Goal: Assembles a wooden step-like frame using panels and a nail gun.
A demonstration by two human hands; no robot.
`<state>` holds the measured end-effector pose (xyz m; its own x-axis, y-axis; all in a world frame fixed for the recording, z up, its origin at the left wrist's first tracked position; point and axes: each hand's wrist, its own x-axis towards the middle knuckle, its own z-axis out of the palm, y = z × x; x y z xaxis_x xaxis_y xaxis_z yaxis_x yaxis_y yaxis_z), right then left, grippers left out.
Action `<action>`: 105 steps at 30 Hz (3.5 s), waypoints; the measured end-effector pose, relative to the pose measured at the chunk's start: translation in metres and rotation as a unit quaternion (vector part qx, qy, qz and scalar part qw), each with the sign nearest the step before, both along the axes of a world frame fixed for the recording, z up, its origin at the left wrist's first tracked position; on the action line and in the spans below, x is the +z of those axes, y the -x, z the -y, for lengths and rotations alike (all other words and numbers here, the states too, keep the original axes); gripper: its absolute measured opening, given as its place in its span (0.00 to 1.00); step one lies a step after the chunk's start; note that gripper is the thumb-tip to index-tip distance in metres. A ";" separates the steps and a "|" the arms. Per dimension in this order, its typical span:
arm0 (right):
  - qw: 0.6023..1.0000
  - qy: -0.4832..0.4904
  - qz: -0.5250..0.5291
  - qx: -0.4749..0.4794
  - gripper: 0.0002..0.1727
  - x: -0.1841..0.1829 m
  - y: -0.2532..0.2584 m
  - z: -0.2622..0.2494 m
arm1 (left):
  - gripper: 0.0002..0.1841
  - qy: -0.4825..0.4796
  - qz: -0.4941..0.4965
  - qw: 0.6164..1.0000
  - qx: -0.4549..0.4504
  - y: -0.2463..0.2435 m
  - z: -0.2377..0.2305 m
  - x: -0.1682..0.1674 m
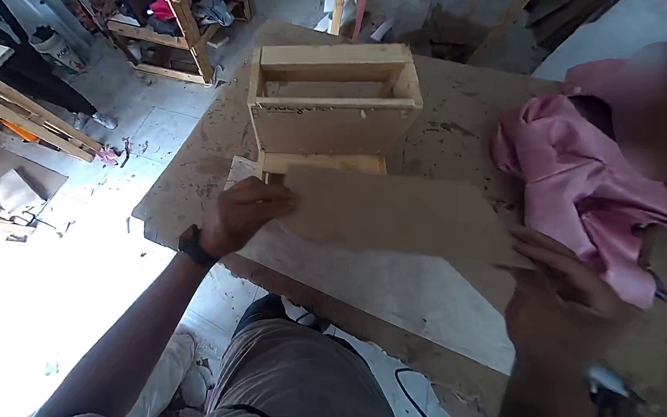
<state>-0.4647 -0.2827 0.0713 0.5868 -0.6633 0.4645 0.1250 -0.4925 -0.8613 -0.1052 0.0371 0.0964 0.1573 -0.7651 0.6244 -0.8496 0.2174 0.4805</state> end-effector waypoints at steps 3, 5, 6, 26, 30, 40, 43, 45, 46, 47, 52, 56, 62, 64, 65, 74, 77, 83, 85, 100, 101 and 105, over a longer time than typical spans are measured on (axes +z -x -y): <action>0.998 -0.046 0.018 0.033 0.13 -0.034 -0.083 -0.006 | 0.15 0.011 -0.014 0.999 0.047 -0.054 -0.008 -0.041; 0.997 -0.080 0.013 0.018 0.15 -0.069 -0.117 -0.009 | 0.16 -0.017 -0.053 0.996 0.077 -0.078 -0.006 -0.080; 0.997 -0.077 -0.007 0.001 0.16 -0.082 -0.128 -0.011 | 0.16 -0.034 -0.071 0.993 0.088 -0.086 -0.004 -0.097; 0.947 -0.146 -0.236 -0.159 0.25 -0.109 -0.163 -0.035 | 0.36 -0.143 -0.436 0.845 0.275 -0.029 0.023 -0.141; 0.953 -0.158 -0.229 -0.123 0.23 -0.103 -0.157 -0.026 | 0.36 -0.146 -0.405 0.855 0.288 -0.014 0.019 -0.132; 0.966 -0.157 -0.169 -0.116 0.21 -0.113 -0.160 -0.017 | 0.34 -0.148 -0.365 0.853 0.344 -0.008 0.030 -0.138; 0.970 -0.168 -0.148 -0.097 0.23 -0.116 -0.160 -0.014 | 0.33 -0.151 -0.340 0.860 0.350 -0.006 0.030 -0.140; 0.968 -0.177 -0.152 -0.090 0.24 -0.113 -0.141 -0.008 | 0.33 -0.150 -0.319 0.867 0.352 -0.004 0.032 -0.142; 0.966 -0.165 -0.167 -0.105 0.23 -0.108 -0.118 -0.004 | 0.32 -0.149 -0.311 0.870 0.353 -0.004 0.032 -0.144; 0.962 -0.144 -0.191 -0.132 0.22 -0.104 -0.084 0.001 | 0.31 -0.146 -0.303 0.873 0.352 -0.006 0.033 -0.146; 0.830 -0.050 -0.383 -0.403 0.26 -0.139 0.180 0.032 | 0.27 -0.155 -0.258 0.879 0.370 -0.006 0.036 -0.151; 0.704 -0.086 -0.533 -0.462 0.46 -0.186 0.279 0.037 | 0.27 -0.131 -0.237 0.889 0.369 -0.010 0.040 -0.156; 0.705 -0.089 -0.554 -0.434 0.51 -0.212 0.292 0.062 | 0.32 -0.153 -0.221 0.880 0.391 -0.010 0.046 -0.153; 0.716 -0.101 -0.559 -0.406 0.47 -0.195 0.287 0.072 | 0.32 -0.163 -0.216 0.874 0.404 -0.007 0.047 -0.153; 0.728 -0.114 -0.545 -0.401 0.42 -0.181 0.278 0.073 | 0.32 -0.164 -0.214 0.872 0.410 -0.006 0.047 -0.152; 0.858 -0.108 -0.494 -0.091 0.25 0.038 -0.007 -0.022 | 0.36 -0.165 -0.259 0.877 0.371 -0.004 0.043 -0.144; 0.846 -0.099 -0.523 -0.037 0.21 0.051 -0.083 -0.028 | 0.38 -0.171 -0.286 0.871 0.360 -0.006 0.041 -0.142; 0.786 -0.094 -0.609 -0.039 0.20 0.039 -0.129 -0.017 | 0.37 -0.155 -0.332 0.858 0.360 -0.005 0.040 -0.137; 0.775 -0.087 -0.625 -0.046 0.19 0.041 -0.135 -0.021 | 0.37 -0.153 -0.345 0.859 0.347 -0.006 0.037 -0.136; 0.772 -0.126 -0.623 0.003 0.20 0.057 -0.219 -0.119 | 0.50 -0.152 -0.662 0.722 0.130 -0.081 -0.004 -0.154; 0.768 -0.121 -0.629 0.005 0.20 0.055 -0.225 -0.128 | 0.51 -0.144 -0.673 0.716 0.114 -0.083 -0.003 -0.155; 0.752 -0.119 -0.649 -0.003 0.22 0.059 -0.240 -0.147 | 0.52 -0.132 -0.700 0.699 0.061 -0.090 -0.006 -0.158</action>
<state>-0.2245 -0.1357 0.1302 0.4400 -0.6411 -0.6289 -0.8979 -0.3020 -0.3204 -0.0153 0.0434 -0.0614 0.5475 -0.7520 -0.3671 0.4886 -0.0689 0.8698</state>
